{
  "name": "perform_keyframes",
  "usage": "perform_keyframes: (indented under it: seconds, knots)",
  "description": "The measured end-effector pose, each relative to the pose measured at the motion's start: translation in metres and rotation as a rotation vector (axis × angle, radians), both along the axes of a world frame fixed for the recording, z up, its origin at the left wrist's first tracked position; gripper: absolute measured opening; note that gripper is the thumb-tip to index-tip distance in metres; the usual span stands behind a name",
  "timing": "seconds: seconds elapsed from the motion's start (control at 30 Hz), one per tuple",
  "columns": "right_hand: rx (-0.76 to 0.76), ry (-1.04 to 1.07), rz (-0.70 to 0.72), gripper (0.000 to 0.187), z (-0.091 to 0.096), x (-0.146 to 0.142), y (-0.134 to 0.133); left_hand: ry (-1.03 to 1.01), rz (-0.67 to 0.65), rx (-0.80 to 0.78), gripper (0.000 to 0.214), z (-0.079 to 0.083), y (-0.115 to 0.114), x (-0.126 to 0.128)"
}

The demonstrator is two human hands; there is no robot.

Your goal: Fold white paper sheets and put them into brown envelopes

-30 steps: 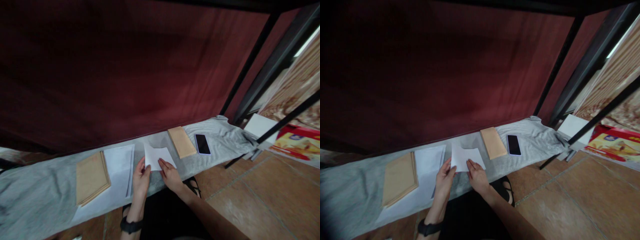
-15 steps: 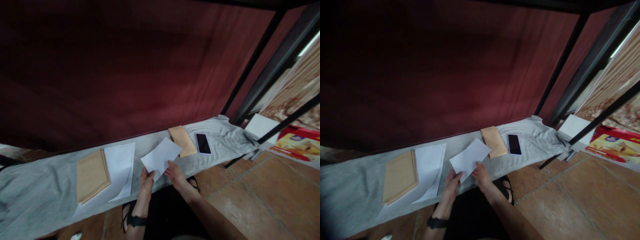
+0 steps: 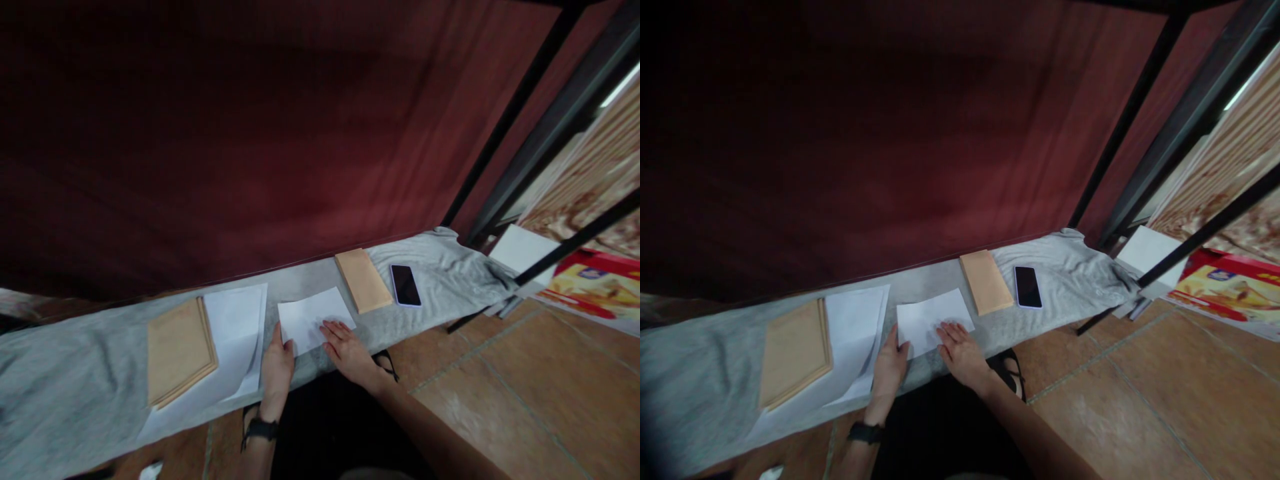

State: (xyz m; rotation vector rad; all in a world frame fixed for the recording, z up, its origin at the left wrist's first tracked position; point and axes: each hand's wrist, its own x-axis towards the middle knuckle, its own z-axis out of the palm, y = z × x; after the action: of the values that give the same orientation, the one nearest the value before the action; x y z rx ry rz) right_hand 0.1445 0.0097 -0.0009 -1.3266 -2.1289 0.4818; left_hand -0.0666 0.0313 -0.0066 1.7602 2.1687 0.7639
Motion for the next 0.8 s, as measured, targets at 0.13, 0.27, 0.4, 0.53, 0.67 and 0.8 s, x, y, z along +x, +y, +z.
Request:
perform_keyframes:
  seconds: [0.13,0.27,0.4,0.53,0.67,0.8]
  knots:
    - [0.102,-0.18,0.026,0.044,-0.011,-0.002,-0.001,0.185,-0.022,0.138,0.051,0.008,-0.011,0.013]
    - [0.113,-0.203,0.036,0.046,-0.013,-0.004,0.0,0.223,-0.289,0.248,0.051,-0.006,-0.023,0.038]
    - [0.123,-0.255,0.084,0.05,-0.015,-0.005,0.003,0.283,-0.424,0.208,0.057,-0.025,-0.031,0.057]
    - [0.143,-0.293,0.018,0.049,-0.022,-0.003,0.003,0.339,-0.395,0.197,0.062,-0.032,-0.036,0.058]
    - [0.185,-0.308,-0.078,0.05,-0.028,0.0,0.001,0.366,-0.335,0.213,0.068,-0.027,-0.039,0.054]
    - [0.232,-0.335,-0.183,0.054,-0.033,0.005,-0.001,0.375,-0.288,0.227,0.072,-0.024,-0.043,0.049]
